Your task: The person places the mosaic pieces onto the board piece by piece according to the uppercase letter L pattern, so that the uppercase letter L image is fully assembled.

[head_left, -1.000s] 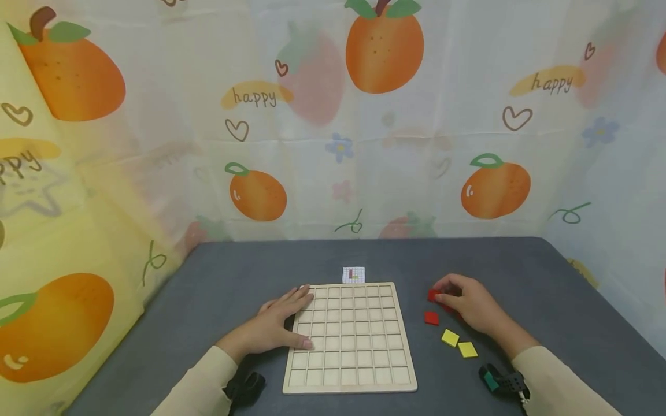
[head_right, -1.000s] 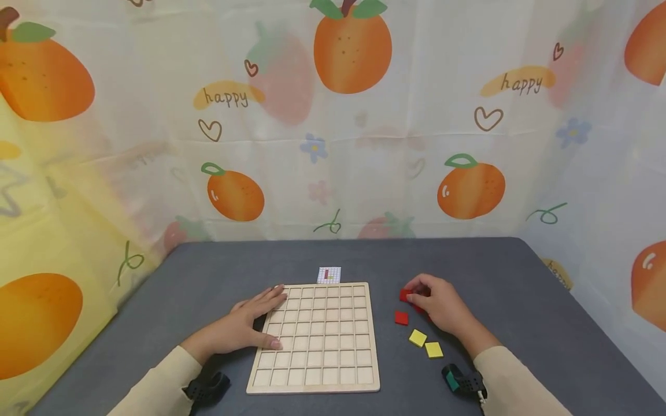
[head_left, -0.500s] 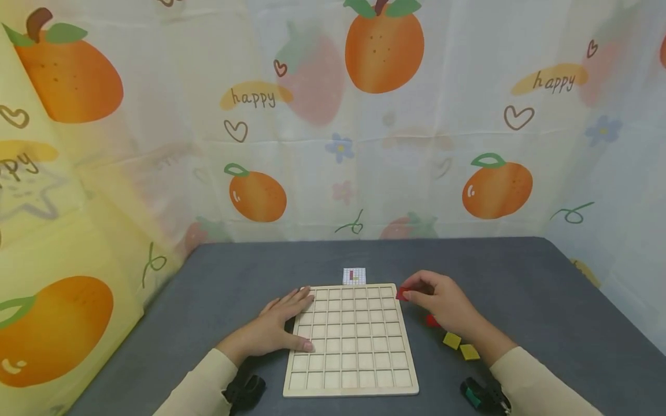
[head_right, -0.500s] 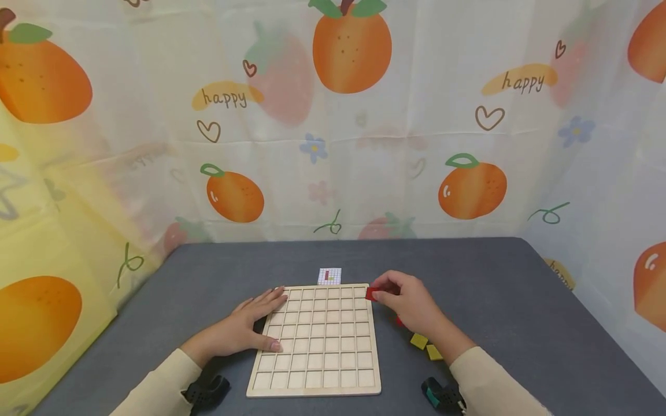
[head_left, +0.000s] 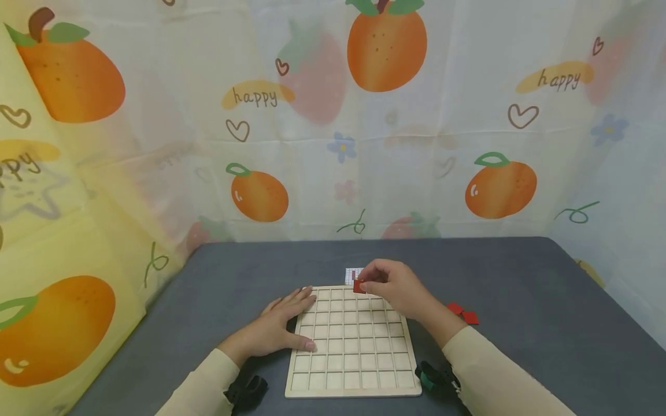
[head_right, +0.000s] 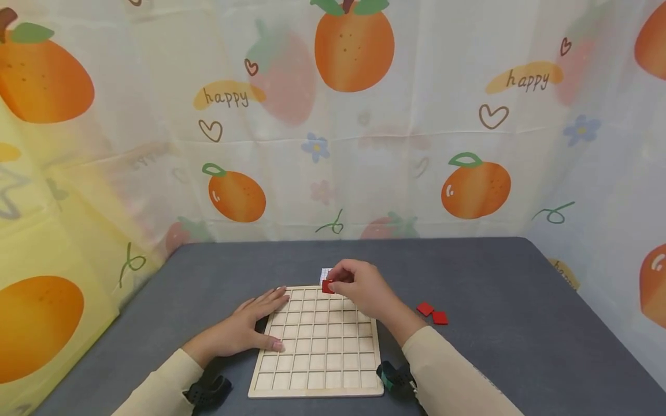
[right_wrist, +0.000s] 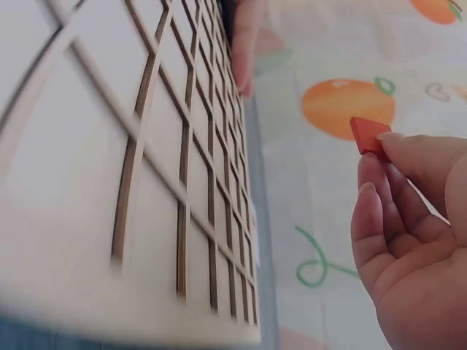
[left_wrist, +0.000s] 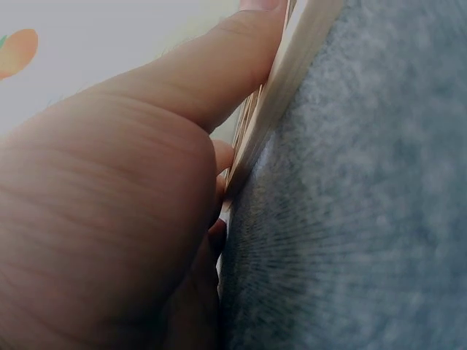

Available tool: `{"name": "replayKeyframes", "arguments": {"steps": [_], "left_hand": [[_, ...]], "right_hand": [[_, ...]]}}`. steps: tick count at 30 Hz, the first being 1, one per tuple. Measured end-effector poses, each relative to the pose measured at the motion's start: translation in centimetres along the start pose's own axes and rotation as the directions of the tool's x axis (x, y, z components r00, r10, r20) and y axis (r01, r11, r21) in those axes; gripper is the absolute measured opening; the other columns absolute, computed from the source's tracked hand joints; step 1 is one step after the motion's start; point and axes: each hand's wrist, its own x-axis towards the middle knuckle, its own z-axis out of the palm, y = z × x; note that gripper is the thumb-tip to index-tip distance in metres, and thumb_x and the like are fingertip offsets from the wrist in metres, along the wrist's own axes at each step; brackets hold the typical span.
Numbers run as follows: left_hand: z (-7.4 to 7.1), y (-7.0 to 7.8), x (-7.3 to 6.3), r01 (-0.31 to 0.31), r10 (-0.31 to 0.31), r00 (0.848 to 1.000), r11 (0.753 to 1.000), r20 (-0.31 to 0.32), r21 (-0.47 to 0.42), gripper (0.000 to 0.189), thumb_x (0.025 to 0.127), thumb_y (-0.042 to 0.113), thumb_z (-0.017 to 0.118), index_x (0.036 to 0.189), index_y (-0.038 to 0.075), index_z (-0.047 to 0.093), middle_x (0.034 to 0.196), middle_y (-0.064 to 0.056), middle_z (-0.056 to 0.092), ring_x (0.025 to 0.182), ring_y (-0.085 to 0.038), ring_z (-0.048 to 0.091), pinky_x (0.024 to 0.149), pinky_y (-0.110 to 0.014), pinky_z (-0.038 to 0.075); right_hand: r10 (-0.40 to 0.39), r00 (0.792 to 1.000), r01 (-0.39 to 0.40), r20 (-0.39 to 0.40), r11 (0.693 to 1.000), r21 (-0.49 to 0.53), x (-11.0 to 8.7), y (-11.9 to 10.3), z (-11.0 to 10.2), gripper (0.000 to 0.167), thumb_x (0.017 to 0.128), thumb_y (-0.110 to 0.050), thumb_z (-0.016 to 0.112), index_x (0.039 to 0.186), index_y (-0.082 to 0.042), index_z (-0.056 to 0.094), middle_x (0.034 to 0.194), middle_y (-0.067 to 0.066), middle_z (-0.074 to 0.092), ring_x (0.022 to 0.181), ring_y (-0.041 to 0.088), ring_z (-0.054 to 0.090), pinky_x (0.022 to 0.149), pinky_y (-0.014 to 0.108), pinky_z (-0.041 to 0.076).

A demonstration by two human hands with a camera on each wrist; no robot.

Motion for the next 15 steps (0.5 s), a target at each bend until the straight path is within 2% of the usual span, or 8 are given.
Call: {"name": "replayKeyframes", "arguments": {"steps": [6, 11, 15], "left_hand": [[0.1, 0.1, 0.4, -0.007, 0.007, 1.0, 1.0, 0.02, -0.002, 0.108, 0.09, 0.061, 0.085, 0.174, 0.017, 0.032, 0.181, -0.001, 0.014, 0.166, -0.031, 0.004, 0.125, -0.067, -0.001], [-0.1, 0.2, 0.2, 0.002, -0.002, 1.0, 1.0, 0.013, 0.0, 0.107, 0.091, 0.059, 0.085, 0.173, 0.016, 0.032, 0.181, -0.001, 0.014, 0.166, -0.031, 0.004, 0.125, -0.067, -0.001], [-0.3, 0.2, -0.2, 0.014, -0.014, 1.0, 1.0, 0.007, 0.007, 0.107, 0.09, 0.059, 0.086, 0.173, 0.016, 0.033, 0.181, -0.001, 0.015, 0.166, -0.031, 0.005, 0.124, -0.067, 0.0]], "right_hand": [[0.046, 0.999, -0.046, -0.001, 0.999, -0.003, 1.2, 0.0, 1.5, 0.006, 0.106, -0.011, 0.074, 0.112, -0.009, 0.076, 0.104, 0.001, 0.073, 0.098, 0.022, 0.07, 0.09, 0.051, 0.057], [0.066, 0.998, -0.066, 0.023, 0.998, 0.003, 2.4, 0.2, 2.6, 0.006, 0.108, -0.01, 0.071, 0.111, -0.009, 0.077, 0.102, 0.0, 0.074, 0.096, 0.024, 0.071, 0.09, 0.054, 0.058], [0.084, 0.995, -0.083, 0.057, 0.996, -0.019, 3.3, 0.7, 3.9, 0.007, 0.107, -0.009, 0.072, 0.109, -0.009, 0.079, 0.099, 0.0, 0.074, 0.093, 0.026, 0.072, 0.085, 0.045, 0.06]]}}
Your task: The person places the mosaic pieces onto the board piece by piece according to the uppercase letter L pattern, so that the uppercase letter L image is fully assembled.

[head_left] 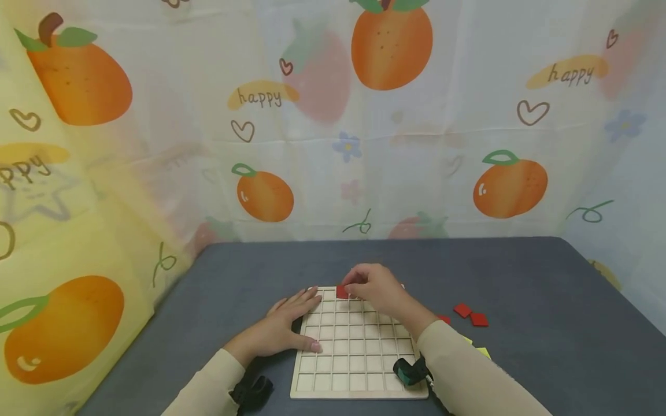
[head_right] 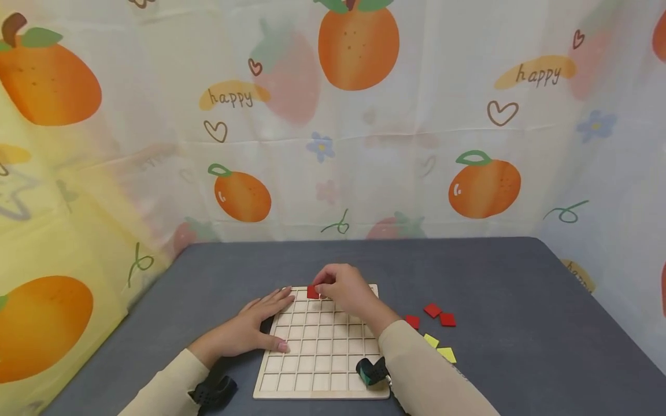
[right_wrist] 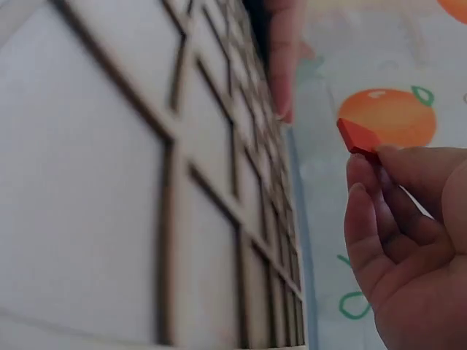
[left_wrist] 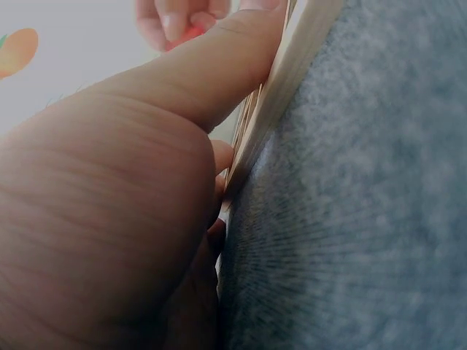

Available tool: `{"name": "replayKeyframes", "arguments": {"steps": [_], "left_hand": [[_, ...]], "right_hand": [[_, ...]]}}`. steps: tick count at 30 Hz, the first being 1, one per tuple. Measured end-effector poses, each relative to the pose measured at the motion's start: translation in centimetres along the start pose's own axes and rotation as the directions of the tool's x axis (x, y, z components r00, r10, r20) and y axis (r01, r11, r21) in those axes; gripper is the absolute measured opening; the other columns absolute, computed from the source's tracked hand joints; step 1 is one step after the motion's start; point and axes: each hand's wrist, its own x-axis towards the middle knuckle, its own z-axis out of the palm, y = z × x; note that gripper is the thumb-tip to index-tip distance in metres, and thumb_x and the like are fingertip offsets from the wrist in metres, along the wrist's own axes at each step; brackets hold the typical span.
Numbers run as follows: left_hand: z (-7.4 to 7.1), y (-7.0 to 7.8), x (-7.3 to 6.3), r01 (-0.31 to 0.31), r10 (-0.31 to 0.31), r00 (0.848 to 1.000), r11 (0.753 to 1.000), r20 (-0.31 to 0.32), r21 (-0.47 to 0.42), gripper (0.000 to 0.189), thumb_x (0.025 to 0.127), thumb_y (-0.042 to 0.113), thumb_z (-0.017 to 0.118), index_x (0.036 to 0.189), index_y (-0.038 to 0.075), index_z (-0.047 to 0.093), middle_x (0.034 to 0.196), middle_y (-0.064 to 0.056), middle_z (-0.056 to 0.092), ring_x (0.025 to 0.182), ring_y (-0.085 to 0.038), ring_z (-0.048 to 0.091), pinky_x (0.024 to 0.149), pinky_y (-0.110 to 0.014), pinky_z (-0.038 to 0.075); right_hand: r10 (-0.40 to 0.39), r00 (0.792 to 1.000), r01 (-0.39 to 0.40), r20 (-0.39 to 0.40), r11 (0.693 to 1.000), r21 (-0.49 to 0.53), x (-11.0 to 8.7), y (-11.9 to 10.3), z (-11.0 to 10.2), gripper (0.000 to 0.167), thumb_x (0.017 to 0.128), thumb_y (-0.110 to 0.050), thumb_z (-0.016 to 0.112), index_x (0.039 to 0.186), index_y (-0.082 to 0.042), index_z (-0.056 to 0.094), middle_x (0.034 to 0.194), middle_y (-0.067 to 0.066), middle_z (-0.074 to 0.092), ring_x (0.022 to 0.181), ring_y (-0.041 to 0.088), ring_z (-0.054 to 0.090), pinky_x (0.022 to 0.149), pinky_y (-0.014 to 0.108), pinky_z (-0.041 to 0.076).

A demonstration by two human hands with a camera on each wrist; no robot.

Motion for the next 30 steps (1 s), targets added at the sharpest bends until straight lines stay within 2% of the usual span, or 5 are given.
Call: {"name": "replayKeyframes", "arguments": {"steps": [9, 15, 18, 23, 30], "left_hand": [[0.2, -0.2, 0.0, -0.006, 0.005, 1.0, 1.0, -0.017, -0.015, 0.108, 0.089, 0.058, 0.088, 0.172, 0.014, 0.036, 0.181, -0.002, 0.017, 0.166, -0.031, 0.006, 0.124, -0.067, 0.0], [0.2, -0.3, 0.0, -0.019, 0.019, 1.0, 1.0, -0.02, -0.004, 0.108, 0.089, 0.058, 0.087, 0.172, 0.014, 0.035, 0.181, -0.004, 0.017, 0.165, -0.033, 0.007, 0.124, -0.067, 0.001], [0.2, -0.2, 0.0, -0.019, 0.019, 1.0, 1.0, -0.019, -0.005, 0.108, 0.089, 0.058, 0.087, 0.172, 0.013, 0.035, 0.181, -0.004, 0.017, 0.165, -0.034, 0.008, 0.124, -0.068, 0.001], [0.2, -0.2, 0.0, -0.011, 0.011, 1.0, 1.0, -0.018, -0.009, 0.107, 0.089, 0.058, 0.087, 0.172, 0.014, 0.035, 0.181, -0.002, 0.016, 0.165, -0.032, 0.007, 0.124, -0.067, 0.0], [0.2, -0.1, 0.0, -0.021, 0.021, 0.999, 1.0, -0.028, -0.022, 0.107, 0.089, 0.056, 0.088, 0.172, 0.012, 0.036, 0.18, -0.004, 0.018, 0.165, -0.034, 0.008, 0.124, -0.068, 0.001]], "right_hand": [[0.004, 1.0, -0.001, 0.026, 0.993, -0.118, 0.5, 0.6, 1.5, 0.006, 0.105, -0.007, 0.074, 0.105, -0.009, 0.08, 0.094, -0.004, 0.074, 0.086, 0.014, 0.071, 0.083, 0.038, 0.059], [0.002, 1.0, 0.004, 0.027, 0.975, -0.224, 0.4, 1.0, 1.9, 0.007, 0.105, -0.009, 0.075, 0.105, -0.012, 0.081, 0.096, -0.009, 0.073, 0.098, 0.016, 0.069, 0.091, 0.044, 0.056], [0.011, 0.999, -0.003, 0.03, 0.969, -0.245, 0.3, 0.9, 1.8, 0.01, 0.104, -0.008, 0.075, 0.107, -0.012, 0.083, 0.1, -0.005, 0.075, 0.121, 0.028, 0.067, 0.1, 0.05, 0.054], [0.009, 0.998, 0.007, 0.057, 0.964, -0.267, 0.4, 0.9, 1.7, 0.015, 0.101, -0.002, 0.075, 0.109, -0.009, 0.086, 0.111, 0.002, 0.079, 0.156, 0.043, 0.035, 0.119, 0.059, 0.038], [0.002, 0.996, 0.021, 0.088, 0.967, -0.253, 0.5, 1.3, 1.8, 0.017, 0.103, -0.003, 0.074, 0.115, -0.007, 0.085, 0.111, 0.0, 0.079, 0.135, 0.037, 0.061, 0.11, 0.054, 0.049]]}}
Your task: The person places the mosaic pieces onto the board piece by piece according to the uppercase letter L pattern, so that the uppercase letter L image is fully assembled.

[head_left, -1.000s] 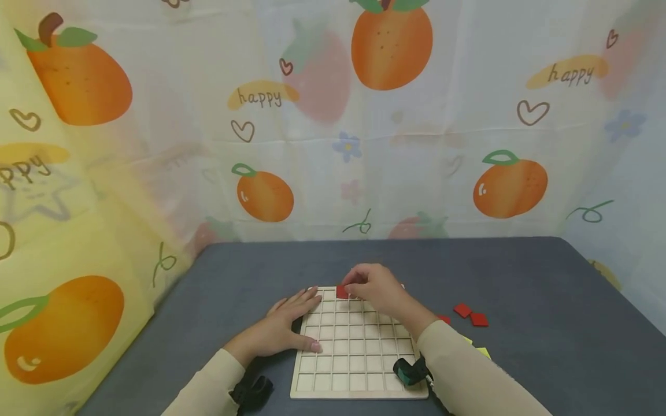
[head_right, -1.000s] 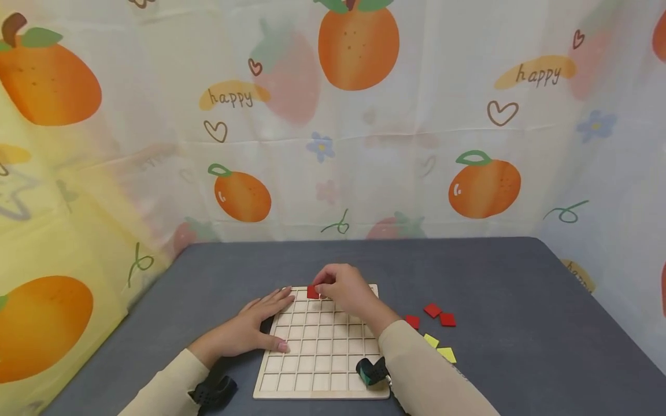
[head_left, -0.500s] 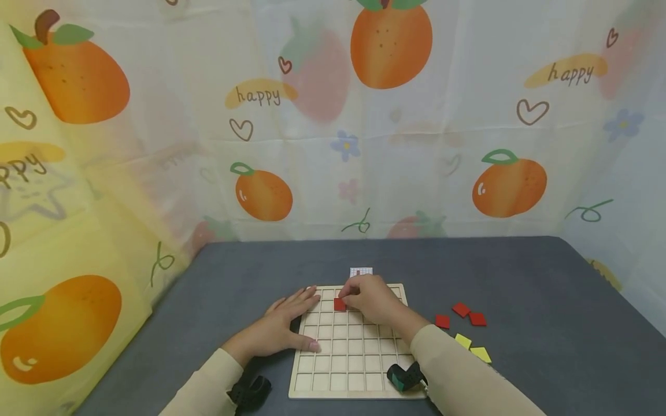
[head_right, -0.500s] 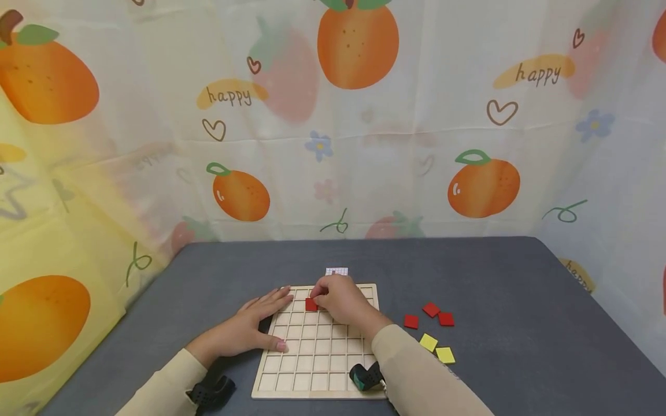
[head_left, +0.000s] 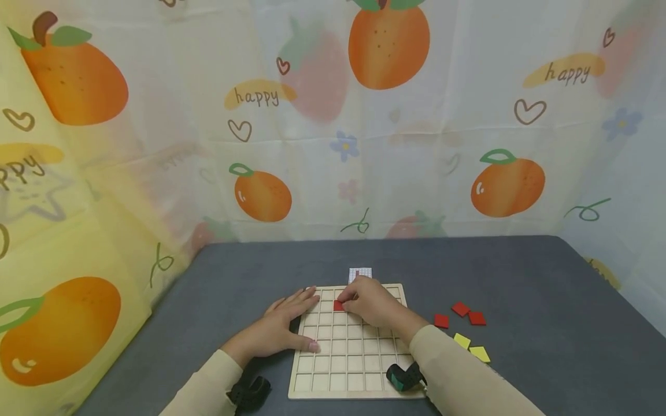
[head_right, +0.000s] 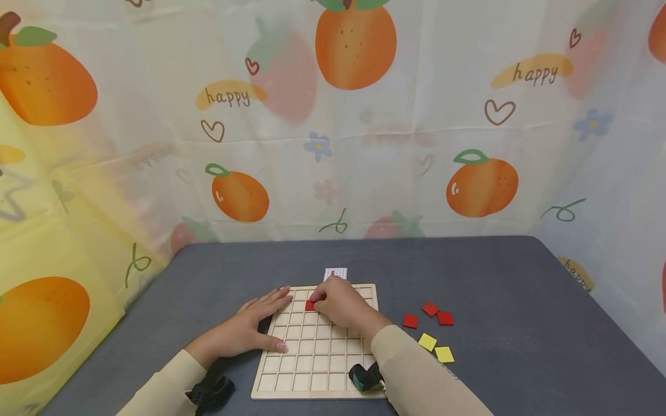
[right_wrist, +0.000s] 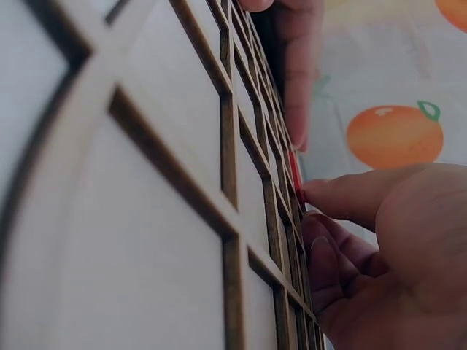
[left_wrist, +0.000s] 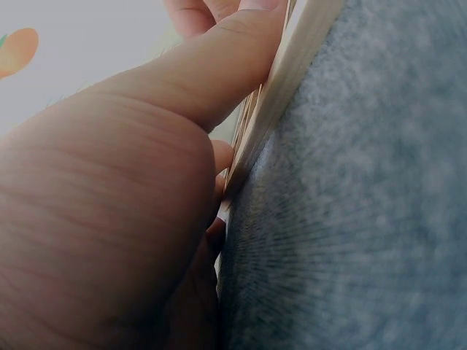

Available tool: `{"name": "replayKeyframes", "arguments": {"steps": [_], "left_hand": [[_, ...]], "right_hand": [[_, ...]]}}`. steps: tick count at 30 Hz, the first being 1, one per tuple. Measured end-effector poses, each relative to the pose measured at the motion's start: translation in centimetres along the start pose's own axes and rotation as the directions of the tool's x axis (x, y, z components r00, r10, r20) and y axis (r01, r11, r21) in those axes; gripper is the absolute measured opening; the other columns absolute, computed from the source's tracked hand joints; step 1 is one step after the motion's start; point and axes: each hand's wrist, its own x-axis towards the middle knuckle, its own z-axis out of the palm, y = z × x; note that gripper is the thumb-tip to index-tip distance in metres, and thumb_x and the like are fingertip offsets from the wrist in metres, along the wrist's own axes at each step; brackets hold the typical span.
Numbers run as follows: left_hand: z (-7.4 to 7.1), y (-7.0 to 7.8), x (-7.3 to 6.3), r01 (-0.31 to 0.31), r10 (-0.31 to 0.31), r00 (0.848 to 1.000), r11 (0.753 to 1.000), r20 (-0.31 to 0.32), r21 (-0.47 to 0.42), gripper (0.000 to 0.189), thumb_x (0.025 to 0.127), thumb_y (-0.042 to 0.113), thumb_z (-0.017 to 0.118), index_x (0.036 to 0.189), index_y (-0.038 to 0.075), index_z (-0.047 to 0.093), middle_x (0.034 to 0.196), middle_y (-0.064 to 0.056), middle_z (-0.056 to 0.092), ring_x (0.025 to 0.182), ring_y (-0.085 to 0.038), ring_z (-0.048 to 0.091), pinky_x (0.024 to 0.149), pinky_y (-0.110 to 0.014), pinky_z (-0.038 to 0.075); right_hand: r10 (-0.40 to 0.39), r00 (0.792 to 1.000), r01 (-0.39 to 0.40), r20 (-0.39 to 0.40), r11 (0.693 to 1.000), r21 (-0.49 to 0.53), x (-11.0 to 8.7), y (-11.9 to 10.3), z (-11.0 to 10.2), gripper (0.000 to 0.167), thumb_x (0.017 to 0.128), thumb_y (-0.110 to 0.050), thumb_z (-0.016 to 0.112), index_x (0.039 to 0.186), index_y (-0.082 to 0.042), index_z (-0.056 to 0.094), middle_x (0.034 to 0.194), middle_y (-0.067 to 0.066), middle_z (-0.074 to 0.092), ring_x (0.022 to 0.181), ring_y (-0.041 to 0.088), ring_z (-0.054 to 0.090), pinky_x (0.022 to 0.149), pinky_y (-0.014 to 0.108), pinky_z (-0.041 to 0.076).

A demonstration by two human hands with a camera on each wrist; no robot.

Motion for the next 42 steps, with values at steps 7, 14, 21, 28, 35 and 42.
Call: {"name": "replayKeyframes", "arguments": {"steps": [7, 14, 21, 28, 35, 42], "left_hand": [[0.2, 0.2, 0.0, 0.006, -0.006, 1.0, 1.0, 0.007, -0.011, 0.106, 0.089, 0.055, 0.089, 0.171, 0.012, 0.037, 0.18, -0.005, 0.019, 0.165, -0.035, 0.009, 0.123, -0.07, 0.002], [0.2, 0.2, 0.1, 0.013, -0.013, 1.0, 1.0, 0.011, -0.013, 0.107, 0.089, 0.055, 0.089, 0.171, 0.011, 0.037, 0.18, -0.006, 0.02, 0.165, -0.036, 0.009, 0.123, -0.07, 0.001], [0.4, 0.1, 0.1, 0.016, -0.016, 1.0, 1.0, 0.0, -0.007, 0.107, 0.087, 0.056, 0.09, 0.171, 0.011, 0.039, 0.18, -0.007, 0.021, 0.165, -0.037, 0.01, 0.123, -0.07, 0.002], [0.3, -0.1, -0.3, 0.013, -0.013, 1.0, 1.0, -0.012, -0.003, 0.107, 0.087, 0.054, 0.09, 0.17, 0.01, 0.039, 0.179, -0.008, 0.022, 0.165, -0.038, 0.01, 0.123, -0.07, 0.002], [0.2, -0.1, -0.3, 0.008, -0.008, 1.0, 1.0, -0.007, -0.013, 0.107, 0.088, 0.053, 0.09, 0.171, 0.01, 0.038, 0.179, -0.008, 0.021, 0.164, -0.039, 0.01, 0.122, -0.072, 0.003], [0.0, 0.1, 0.1, 0.006, -0.006, 1.0, 1.0, -0.008, 0.0, 0.106, 0.088, 0.054, 0.09, 0.171, 0.011, 0.039, 0.18, -0.006, 0.021, 0.165, -0.037, 0.011, 0.123, -0.071, 0.003]], "right_hand": [[-0.006, 0.999, 0.006, 0.032, 1.0, -0.004, -0.3, -0.1, -0.2, 0.021, 0.105, -0.009, 0.073, 0.123, -0.009, 0.083, 0.111, 0.0, 0.077, 0.115, 0.03, 0.07, 0.098, 0.051, 0.055], [-0.009, 0.998, 0.001, 0.064, 0.992, 0.127, -1.2, -0.8, -1.7, 0.043, 0.114, -0.046, 0.058, 0.137, -0.013, 0.073, 0.125, 0.002, 0.07, 0.117, 0.027, 0.066, 0.097, 0.054, 0.054], [-0.052, 0.998, 0.042, 0.021, 0.941, 0.335, -2.9, -1.1, -4.6, 0.058, 0.118, -0.051, 0.044, 0.144, -0.005, 0.067, 0.127, 0.012, 0.069, 0.117, 0.031, 0.067, 0.098, 0.054, 0.055], [-0.095, 0.996, 0.085, -0.001, 0.89, 0.447, -5.2, 0.2, -7.6, 0.068, 0.12, -0.052, 0.031, 0.151, 0.0, 0.061, 0.136, 0.018, 0.068, 0.126, 0.038, 0.064, 0.101, 0.051, 0.053], [-0.169, 0.984, 0.116, 0.046, 0.825, 0.554, -7.8, 2.4, -10.7, 0.08, 0.118, -0.056, 0.013, 0.161, 0.003, 0.046, 0.154, 0.026, 0.056, 0.141, 0.054, 0.048, 0.111, 0.062, 0.043], [-0.129, 0.992, 0.108, 0.004, 0.849, 0.516, -10.3, 4.7, -13.2, 0.076, 0.12, -0.049, 0.011, 0.162, 0.006, 0.041, 0.155, 0.028, 0.054, 0.142, 0.059, 0.045, 0.111, 0.064, 0.042]]}}
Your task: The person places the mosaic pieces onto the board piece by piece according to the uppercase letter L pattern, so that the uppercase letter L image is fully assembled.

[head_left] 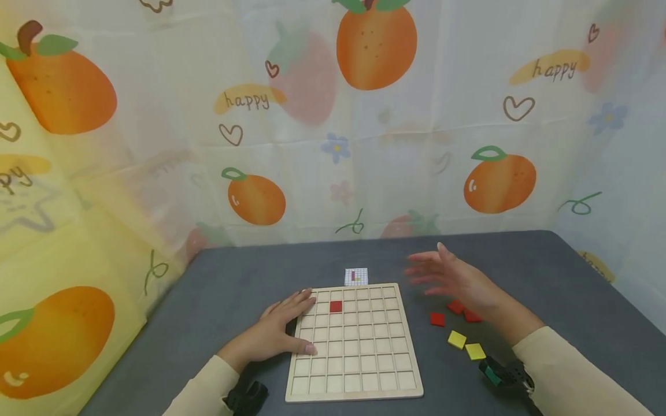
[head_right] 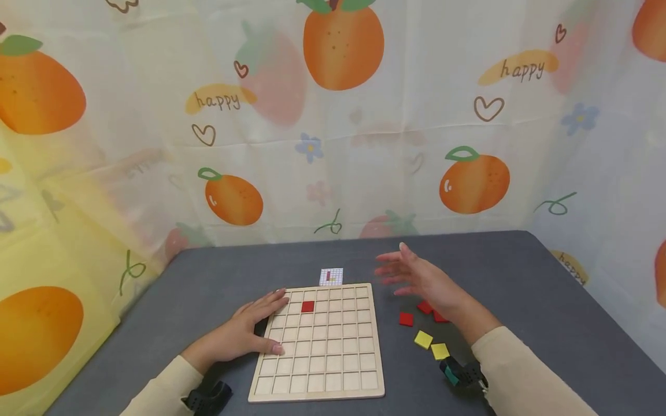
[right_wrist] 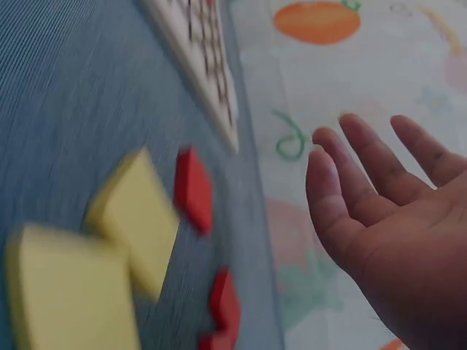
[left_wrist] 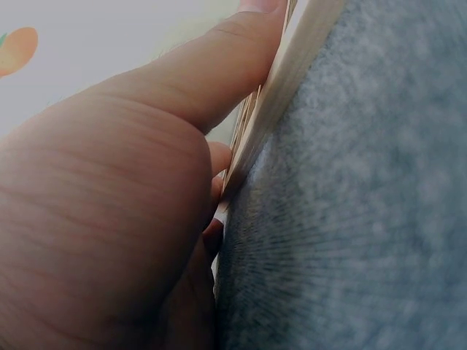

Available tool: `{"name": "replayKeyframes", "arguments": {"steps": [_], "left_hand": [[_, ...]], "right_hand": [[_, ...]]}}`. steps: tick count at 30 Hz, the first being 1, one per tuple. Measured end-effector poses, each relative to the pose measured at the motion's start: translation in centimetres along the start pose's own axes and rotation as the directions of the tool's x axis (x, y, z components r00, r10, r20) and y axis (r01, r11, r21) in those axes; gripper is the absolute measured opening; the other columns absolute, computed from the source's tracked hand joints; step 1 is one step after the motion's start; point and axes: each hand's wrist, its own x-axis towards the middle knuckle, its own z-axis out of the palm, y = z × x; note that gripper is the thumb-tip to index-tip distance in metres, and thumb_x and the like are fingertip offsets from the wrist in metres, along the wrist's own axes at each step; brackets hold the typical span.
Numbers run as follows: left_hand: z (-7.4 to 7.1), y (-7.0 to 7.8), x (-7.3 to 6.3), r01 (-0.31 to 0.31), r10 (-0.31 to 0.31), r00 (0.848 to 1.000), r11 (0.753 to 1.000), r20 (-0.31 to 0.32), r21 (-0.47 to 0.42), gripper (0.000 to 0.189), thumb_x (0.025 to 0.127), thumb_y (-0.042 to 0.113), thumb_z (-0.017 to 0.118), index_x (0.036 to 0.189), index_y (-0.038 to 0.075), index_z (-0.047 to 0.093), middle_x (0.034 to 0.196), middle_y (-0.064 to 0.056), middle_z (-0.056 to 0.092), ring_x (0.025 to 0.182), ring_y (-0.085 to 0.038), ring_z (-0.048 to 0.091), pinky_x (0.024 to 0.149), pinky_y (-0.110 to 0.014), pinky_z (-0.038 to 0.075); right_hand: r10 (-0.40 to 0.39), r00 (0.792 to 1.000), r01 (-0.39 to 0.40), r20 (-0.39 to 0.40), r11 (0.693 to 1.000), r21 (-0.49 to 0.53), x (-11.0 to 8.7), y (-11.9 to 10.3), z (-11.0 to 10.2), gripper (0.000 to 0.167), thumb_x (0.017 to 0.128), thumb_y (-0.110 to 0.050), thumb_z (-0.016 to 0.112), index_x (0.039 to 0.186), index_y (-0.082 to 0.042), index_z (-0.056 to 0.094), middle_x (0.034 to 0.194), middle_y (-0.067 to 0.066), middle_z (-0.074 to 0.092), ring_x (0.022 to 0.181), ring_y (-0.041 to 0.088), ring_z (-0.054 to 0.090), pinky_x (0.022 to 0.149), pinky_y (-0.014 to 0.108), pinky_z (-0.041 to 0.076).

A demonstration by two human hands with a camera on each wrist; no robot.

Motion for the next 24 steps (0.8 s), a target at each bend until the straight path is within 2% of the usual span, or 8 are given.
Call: {"name": "replayKeyframes", "arguments": {"steps": [7, 14, 20, 24], "left_hand": [[0.0, -0.2, 0.0, -0.002, 0.002, 1.0, 1.0, -0.005, 0.002, 0.107, 0.087, 0.054, 0.091, 0.171, 0.011, 0.039, 0.179, -0.006, 0.022, 0.165, -0.036, 0.012, 0.123, -0.071, 0.004], [0.0, 0.1, 0.0, 0.003, -0.003, 1.0, 1.0, -0.007, -0.012, 0.107, 0.087, 0.053, 0.091, 0.17, 0.01, 0.039, 0.179, -0.007, 0.022, 0.165, -0.036, 0.011, 0.123, -0.07, 0.003], [0.0, 0.1, 0.0, -0.001, 0.001, 1.0, 1.0, -0.001, -0.016, 0.107, 0.088, 0.052, 0.091, 0.17, 0.01, 0.039, 0.179, -0.007, 0.021, 0.165, -0.036, 0.011, 0.123, -0.071, 0.002], [0.0, 0.0, 0.0, -0.002, 0.002, 1.0, 1.0, -0.005, 0.0, 0.107, 0.087, 0.054, 0.091, 0.171, 0.011, 0.039, 0.18, -0.007, 0.021, 0.165, -0.036, 0.012, 0.123, -0.07, 0.003]], "right_hand": [[0.042, 0.998, -0.044, -0.042, 0.998, -0.048, -2.3, 1.3, -1.7, 0.074, 0.12, -0.048, 0.012, 0.163, 0.005, 0.042, 0.154, 0.032, 0.052, 0.141, 0.056, 0.048, 0.108, 0.058, 0.045], [0.086, 0.986, -0.106, -0.14, 0.984, -0.141, -3.4, 3.1, -3.5, 0.072, 0.121, -0.045, 0.017, 0.162, 0.009, 0.041, 0.151, 0.036, 0.054, 0.135, 0.056, 0.053, 0.105, 0.057, 0.048], [0.187, 0.961, -0.228, -0.201, 0.953, -0.201, -3.7, 4.3, -4.9, 0.066, 0.121, -0.044, 0.033, 0.161, 0.008, 0.044, 0.144, 0.027, 0.062, 0.132, 0.046, 0.059, 0.098, 0.043, 0.054], [0.196, 0.958, -0.236, -0.209, 0.954, -0.187, -4.0, 4.9, -5.4, 0.063, 0.121, -0.039, 0.04, 0.16, 0.01, 0.044, 0.141, 0.025, 0.063, 0.13, 0.042, 0.06, 0.094, 0.038, 0.056]]}}
